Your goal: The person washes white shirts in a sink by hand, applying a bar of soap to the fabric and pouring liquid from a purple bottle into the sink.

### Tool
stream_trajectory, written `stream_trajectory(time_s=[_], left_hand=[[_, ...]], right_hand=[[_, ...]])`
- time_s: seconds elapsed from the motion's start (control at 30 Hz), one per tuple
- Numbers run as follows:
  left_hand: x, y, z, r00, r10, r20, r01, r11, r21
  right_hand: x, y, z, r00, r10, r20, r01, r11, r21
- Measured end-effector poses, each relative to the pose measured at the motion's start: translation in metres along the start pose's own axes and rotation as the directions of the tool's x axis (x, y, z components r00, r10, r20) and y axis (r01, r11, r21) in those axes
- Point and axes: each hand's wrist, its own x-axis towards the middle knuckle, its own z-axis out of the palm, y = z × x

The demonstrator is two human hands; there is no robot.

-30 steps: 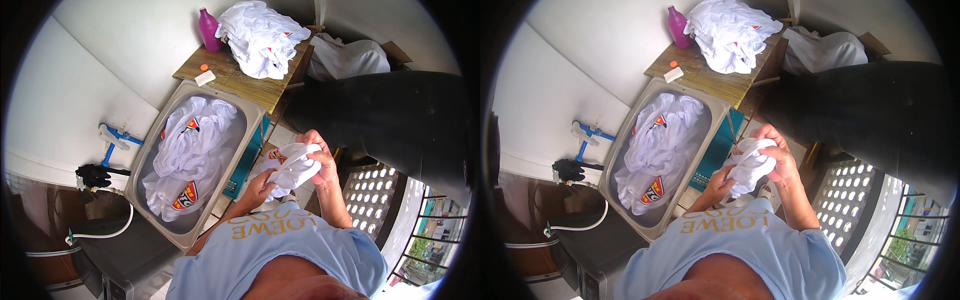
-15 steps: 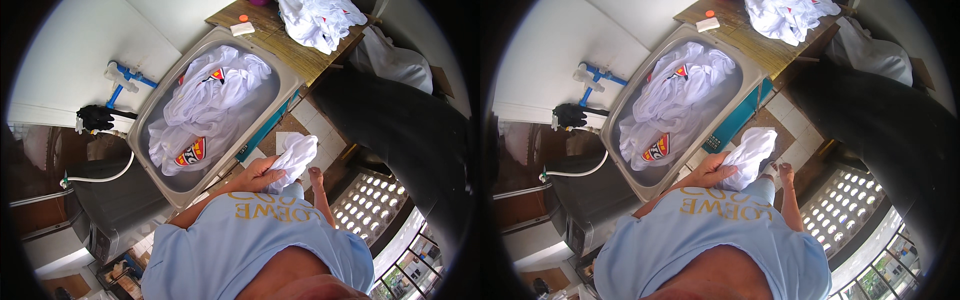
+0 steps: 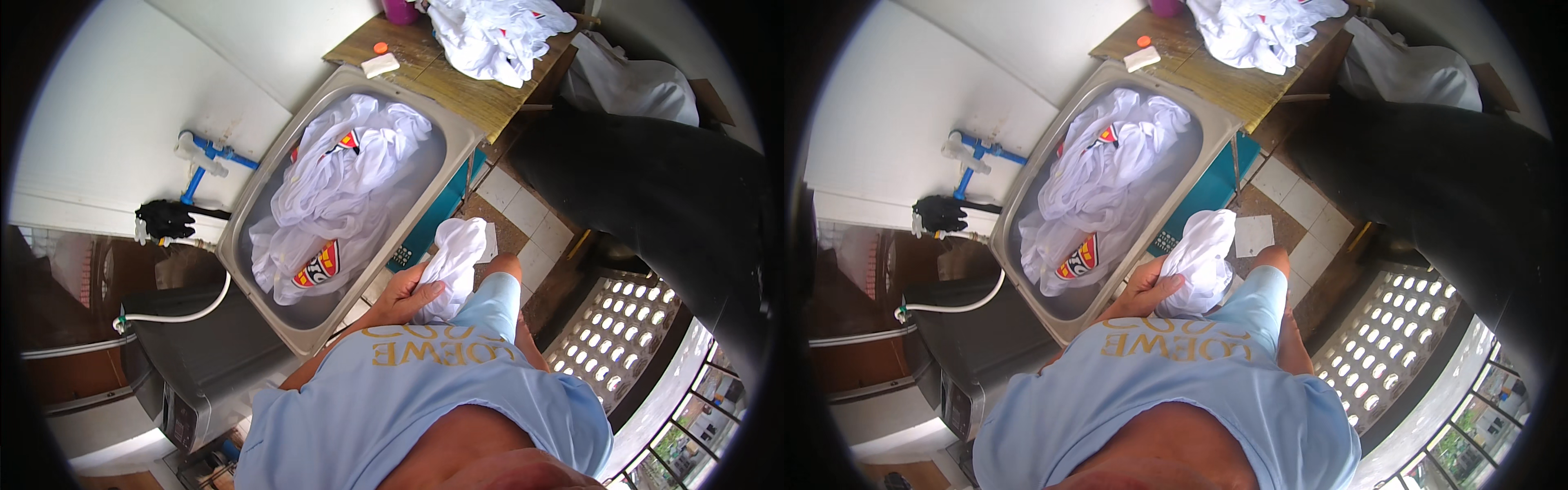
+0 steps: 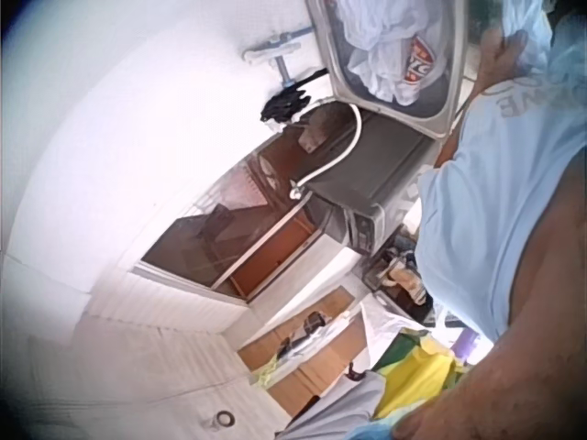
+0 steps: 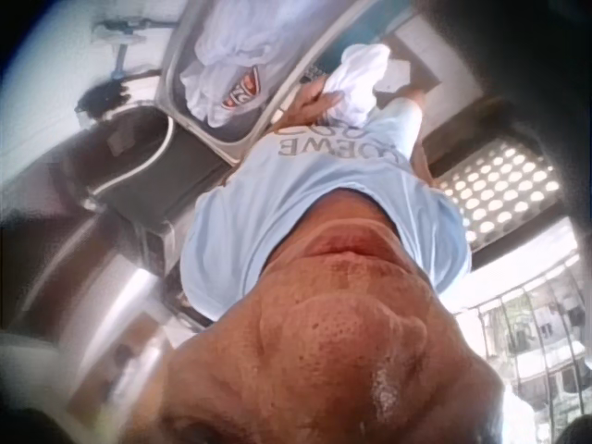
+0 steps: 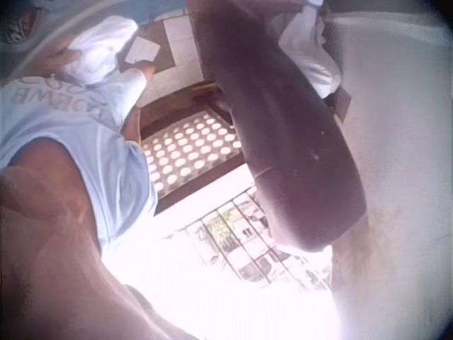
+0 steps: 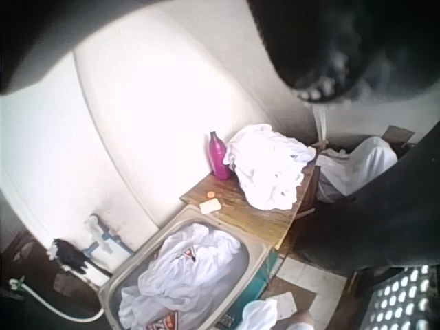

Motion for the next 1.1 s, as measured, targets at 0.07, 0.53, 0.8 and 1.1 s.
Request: stream_trajectory(time_s=[0.07, 0.53, 0.8, 1.1], left_hand=[[0.005, 0.003, 0.002, 0.999, -0.042, 0.013, 0.043, 0.999, -0.016], [0.068, 0.018, 0.033, 0.948, 0.011, -0.319, 0.001, 0.999, 0.037], [0.079, 0.008, 0.053, 0.883, 0.023, -0.469, -0.055, 0.997, -0.055], [0.056, -0.045, 0.050, 0.844, -0.041, -0.534, -0.101, 0.967, -0.232]], right_hand=[[0.004, -0.002, -0.002, 0.997, 0.073, 0.025, -0.077, 0.980, 0.184], [-0.038, -0.156, 0.037, 0.652, -0.734, 0.188, 0.757, 0.645, -0.106], [-0.285, -0.419, 0.273, -0.396, -0.696, 0.599, 0.692, -0.655, -0.304], [-0.263, -0.569, 0.371, -0.472, -0.491, 0.732, 0.427, -0.854, -0.298]])
